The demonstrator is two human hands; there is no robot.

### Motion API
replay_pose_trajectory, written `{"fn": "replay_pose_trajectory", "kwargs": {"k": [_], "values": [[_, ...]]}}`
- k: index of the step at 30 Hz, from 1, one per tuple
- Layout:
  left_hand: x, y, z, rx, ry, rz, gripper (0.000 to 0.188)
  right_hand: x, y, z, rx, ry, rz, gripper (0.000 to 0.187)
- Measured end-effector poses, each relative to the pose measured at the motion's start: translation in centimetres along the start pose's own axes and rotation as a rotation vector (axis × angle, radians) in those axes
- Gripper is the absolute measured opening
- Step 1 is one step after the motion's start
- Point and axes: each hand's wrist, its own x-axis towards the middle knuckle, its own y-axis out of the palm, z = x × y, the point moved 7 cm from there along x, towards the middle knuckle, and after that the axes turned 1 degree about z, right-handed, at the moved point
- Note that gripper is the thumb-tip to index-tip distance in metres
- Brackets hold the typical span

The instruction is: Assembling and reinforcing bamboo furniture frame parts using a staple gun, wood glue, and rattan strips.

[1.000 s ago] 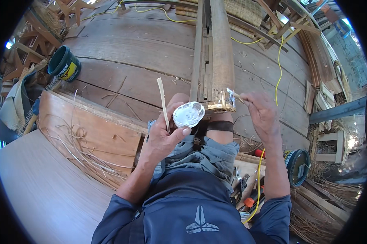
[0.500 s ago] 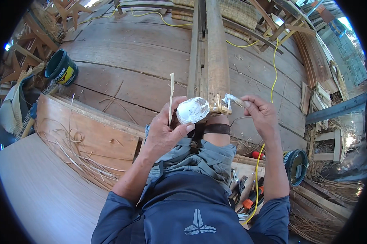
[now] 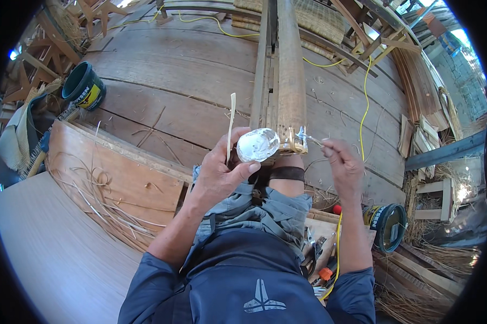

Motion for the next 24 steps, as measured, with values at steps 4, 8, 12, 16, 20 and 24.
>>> {"fn": "replay_pose_trajectory", "kwargs": {"k": [4, 8, 12, 16, 20, 24], "values": [[-0.2, 0.0, 0.0, -0.025, 0.013, -0.009, 0.054, -1.1, 1.2, -0.1, 0.084, -0.117, 0.081, 0.019], [-0.2, 0.0, -0.1, -0.019, 0.014, -0.006, 0.054, -0.8, 1.2, -1.1, -0.073, -0.014, 0.045, 0.019], [-0.1, -0.1, 0.1, -0.005, -0.035, 0.038, 0.060, 0.2, 0.2, 1.2, -0.080, -0.013, -0.050, 0.020], [0.0, 0.1, -0.3, 0.075, 0.033, 0.051, 0.058, -0.5, 0.0, 7.0, -0.228, -0.228, 0.027, 0.020], [-0.3, 0.7, -1.7, 0.213, 0.196, 0.056, 0.059, -1.0, 2.0, 10.5, -0.330, -0.399, 0.131, 0.026], [-0.5, 1.6, -2.1, 0.293, 0.222, 0.139, 0.062, -0.7, 4.2, 11.7, -0.392, -0.494, 0.201, 0.025]]}}
